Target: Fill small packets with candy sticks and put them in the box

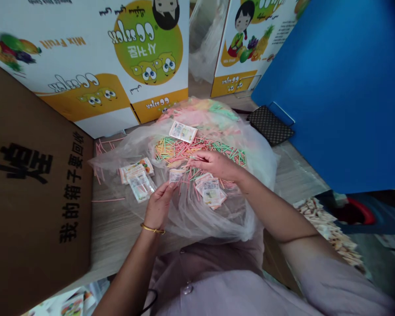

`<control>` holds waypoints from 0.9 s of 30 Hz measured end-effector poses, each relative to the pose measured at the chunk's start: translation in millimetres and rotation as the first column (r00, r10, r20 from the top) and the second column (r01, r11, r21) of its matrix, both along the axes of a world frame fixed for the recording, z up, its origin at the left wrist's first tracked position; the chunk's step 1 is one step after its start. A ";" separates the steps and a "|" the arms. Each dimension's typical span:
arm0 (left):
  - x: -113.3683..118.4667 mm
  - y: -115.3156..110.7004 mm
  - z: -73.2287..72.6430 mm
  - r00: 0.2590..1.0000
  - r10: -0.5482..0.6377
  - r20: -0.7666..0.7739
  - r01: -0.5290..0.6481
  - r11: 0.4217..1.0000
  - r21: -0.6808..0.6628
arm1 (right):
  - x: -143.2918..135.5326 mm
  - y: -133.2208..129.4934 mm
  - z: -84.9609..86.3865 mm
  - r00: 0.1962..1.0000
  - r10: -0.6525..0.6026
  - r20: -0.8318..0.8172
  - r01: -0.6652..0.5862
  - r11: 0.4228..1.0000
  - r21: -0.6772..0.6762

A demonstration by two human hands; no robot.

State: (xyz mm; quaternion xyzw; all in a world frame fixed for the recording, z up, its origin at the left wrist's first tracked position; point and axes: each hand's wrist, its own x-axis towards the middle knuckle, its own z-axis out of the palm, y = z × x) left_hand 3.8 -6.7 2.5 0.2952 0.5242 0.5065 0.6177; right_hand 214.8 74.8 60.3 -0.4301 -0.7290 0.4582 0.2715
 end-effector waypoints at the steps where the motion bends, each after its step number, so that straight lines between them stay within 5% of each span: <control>1: -1.0 -0.3 -1.2 1.000 -0.004 -0.003 0.004 1.000 0.006 | 0.5 -0.3 4.7 0.996 0.009 0.089 -0.016 0.996 0.087; 7: -4.1 -3.0 -4.0 0.998 -0.031 -0.053 0.032 0.999 0.024 | 3.0 6.0 14.3 0.933 0.082 0.351 -0.207 0.919 0.335; 12: -2.9 -5.0 -1.7 0.987 -0.125 -0.097 0.129 0.991 0.033 | -3.0 6.3 15.4 0.894 0.178 0.411 -0.307 0.912 0.272; 20: 6.8 -2.2 5.4 0.959 -0.271 -0.083 0.279 0.955 0.099 | -22.4 7.9 21.5 0.906 0.151 0.394 -0.225 0.963 0.148; 27: 11.4 -0.8 -3.2 0.968 -0.238 -0.080 0.244 0.968 0.063 | -26.3 6.7 11.2 0.943 0.165 0.289 -0.195 0.977 0.080</control>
